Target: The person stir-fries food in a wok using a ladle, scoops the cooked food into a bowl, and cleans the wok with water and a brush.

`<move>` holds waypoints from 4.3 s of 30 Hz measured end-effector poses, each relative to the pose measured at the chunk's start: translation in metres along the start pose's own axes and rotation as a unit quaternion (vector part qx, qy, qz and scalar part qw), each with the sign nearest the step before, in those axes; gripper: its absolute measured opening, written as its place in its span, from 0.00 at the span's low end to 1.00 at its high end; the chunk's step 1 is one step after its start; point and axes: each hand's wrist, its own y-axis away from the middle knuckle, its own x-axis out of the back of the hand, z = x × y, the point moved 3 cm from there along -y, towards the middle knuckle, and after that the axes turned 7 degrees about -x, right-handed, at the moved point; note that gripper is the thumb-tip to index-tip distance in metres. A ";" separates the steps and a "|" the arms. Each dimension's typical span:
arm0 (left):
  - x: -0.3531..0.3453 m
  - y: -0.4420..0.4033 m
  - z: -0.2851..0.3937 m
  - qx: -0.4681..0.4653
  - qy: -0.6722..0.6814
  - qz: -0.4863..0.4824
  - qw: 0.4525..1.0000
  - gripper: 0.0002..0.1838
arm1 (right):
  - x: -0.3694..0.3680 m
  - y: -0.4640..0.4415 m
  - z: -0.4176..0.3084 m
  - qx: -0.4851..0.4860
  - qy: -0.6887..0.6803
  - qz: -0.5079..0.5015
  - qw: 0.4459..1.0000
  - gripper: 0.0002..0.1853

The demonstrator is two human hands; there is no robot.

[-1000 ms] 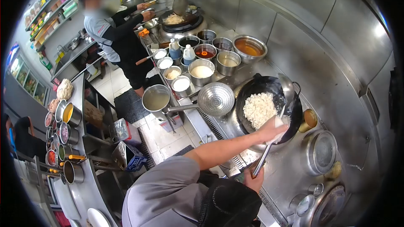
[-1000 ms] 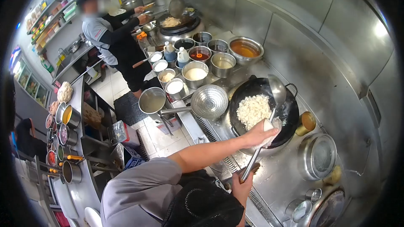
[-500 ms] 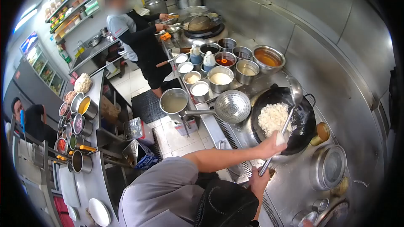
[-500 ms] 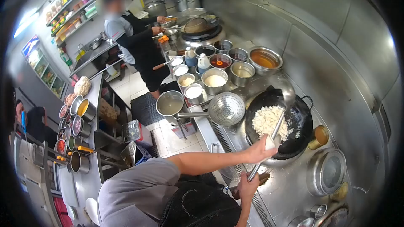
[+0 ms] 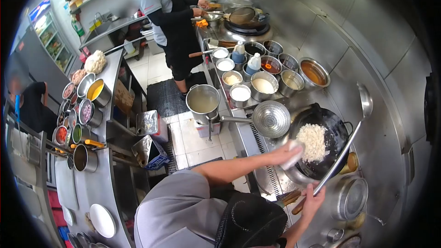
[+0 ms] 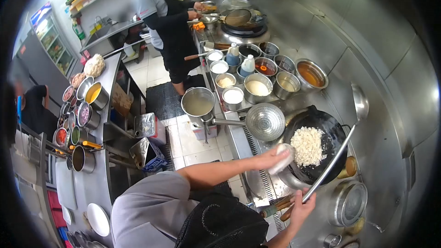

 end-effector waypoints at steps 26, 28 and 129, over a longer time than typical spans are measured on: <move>0.214 0.237 -0.070 0.153 0.121 0.258 0.946 0.27 | 0.006 0.003 0.187 -0.181 0.371 0.040 0.910 0.26; 0.207 0.225 -0.078 0.156 0.116 0.247 0.949 0.32 | 0.006 0.011 0.192 0.043 0.419 0.100 0.901 0.24; -0.025 -0.064 -0.148 0.262 0.073 0.157 0.949 0.23 | 0.083 0.006 0.057 -0.127 0.332 -0.070 0.932 0.25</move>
